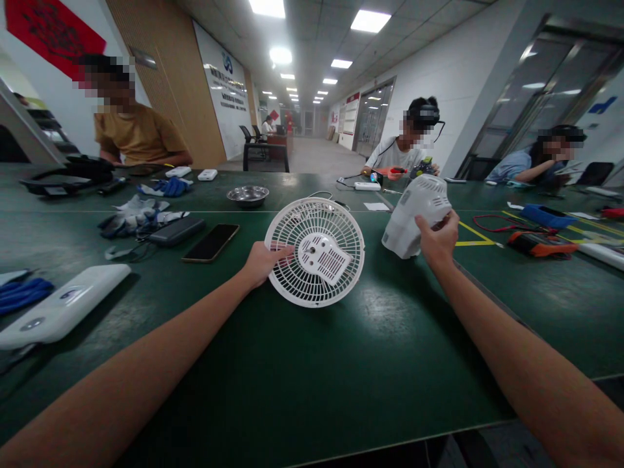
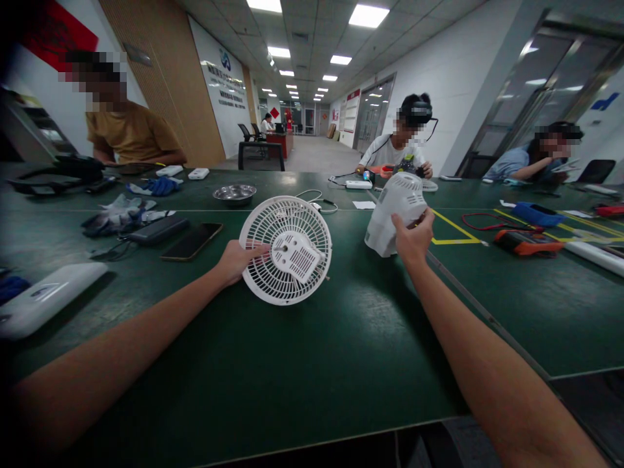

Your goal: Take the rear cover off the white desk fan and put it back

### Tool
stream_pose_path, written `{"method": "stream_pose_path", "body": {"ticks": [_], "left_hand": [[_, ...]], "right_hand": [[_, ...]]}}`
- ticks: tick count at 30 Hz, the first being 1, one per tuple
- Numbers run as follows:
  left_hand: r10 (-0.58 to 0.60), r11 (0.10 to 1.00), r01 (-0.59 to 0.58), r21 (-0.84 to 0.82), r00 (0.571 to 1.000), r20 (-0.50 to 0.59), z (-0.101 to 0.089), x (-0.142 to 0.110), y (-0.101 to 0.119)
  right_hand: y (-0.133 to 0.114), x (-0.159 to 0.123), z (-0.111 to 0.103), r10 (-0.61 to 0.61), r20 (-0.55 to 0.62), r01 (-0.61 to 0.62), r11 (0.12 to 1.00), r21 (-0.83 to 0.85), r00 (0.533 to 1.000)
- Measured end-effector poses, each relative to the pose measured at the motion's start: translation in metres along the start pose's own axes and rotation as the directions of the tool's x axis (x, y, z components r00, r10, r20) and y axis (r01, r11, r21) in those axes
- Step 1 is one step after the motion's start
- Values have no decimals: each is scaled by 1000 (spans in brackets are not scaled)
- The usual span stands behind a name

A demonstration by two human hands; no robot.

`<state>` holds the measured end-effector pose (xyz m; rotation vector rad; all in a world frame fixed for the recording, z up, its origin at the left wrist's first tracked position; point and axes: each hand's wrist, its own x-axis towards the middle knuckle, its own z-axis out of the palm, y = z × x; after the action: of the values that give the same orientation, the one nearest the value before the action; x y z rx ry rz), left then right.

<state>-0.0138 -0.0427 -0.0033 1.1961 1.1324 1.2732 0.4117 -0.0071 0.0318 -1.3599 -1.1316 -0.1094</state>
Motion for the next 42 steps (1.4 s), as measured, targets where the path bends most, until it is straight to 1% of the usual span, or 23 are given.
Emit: {"method": "stream_pose_path", "body": {"ticks": [6,10,14,17,20,23,27,29,31,33,35,37,39,42], "left_hand": [[22,1000,-22,-23,1000,17,0,0,0],[13,1000,-13,-13,1000,14,-1,3,-3],[35,999,-35,4,999,17,-2,5,-5],[35,999,-35,-9,999,25,-2,3,-4],[29,1000,-29,-13,999,25,-2,2,-2],[26,1000,-26,-9,999,32,-2,1,-1],[36,999,-36,4,998,41,-3,3,-3],[36,999,-37,3,999,25,-2,3,-4],[37,999,-37,-2,999,18,-2,3,-4],[42,999,-42,-3,999,17,-1,3,-3],[47,999,-47,10,999,19,0,2,-2],[51,998,-51,27,999,13,-1,1,-1],[61,997,-61,37,998,3,-1,0,0],[108,993,-107,51,994,-12,-2,0,0]], "right_hand": [[-1,1,-1,-19,13,19,999,48,1000],[1,1,-2,-45,2,45,998,31,999],[1,0,-3,-68,-6,69,997,39,998],[0,1,-2,-78,-11,79,996,44,997],[-2,1,-2,-86,-43,87,996,26,995],[-10,0,-5,-113,-68,114,994,2,991],[-31,-7,-11,-234,-93,227,971,-80,968],[-44,-13,-11,-274,-73,267,959,-96,959],[-53,-22,-7,-267,-40,265,963,-54,963],[-58,-34,3,-225,22,225,974,26,974],[-58,-51,17,-156,152,145,986,83,976],[-57,-68,32,-102,309,82,994,77,946],[-57,-82,44,-73,430,60,997,43,900],[-59,-94,55,-3,567,43,997,-58,824]]}}
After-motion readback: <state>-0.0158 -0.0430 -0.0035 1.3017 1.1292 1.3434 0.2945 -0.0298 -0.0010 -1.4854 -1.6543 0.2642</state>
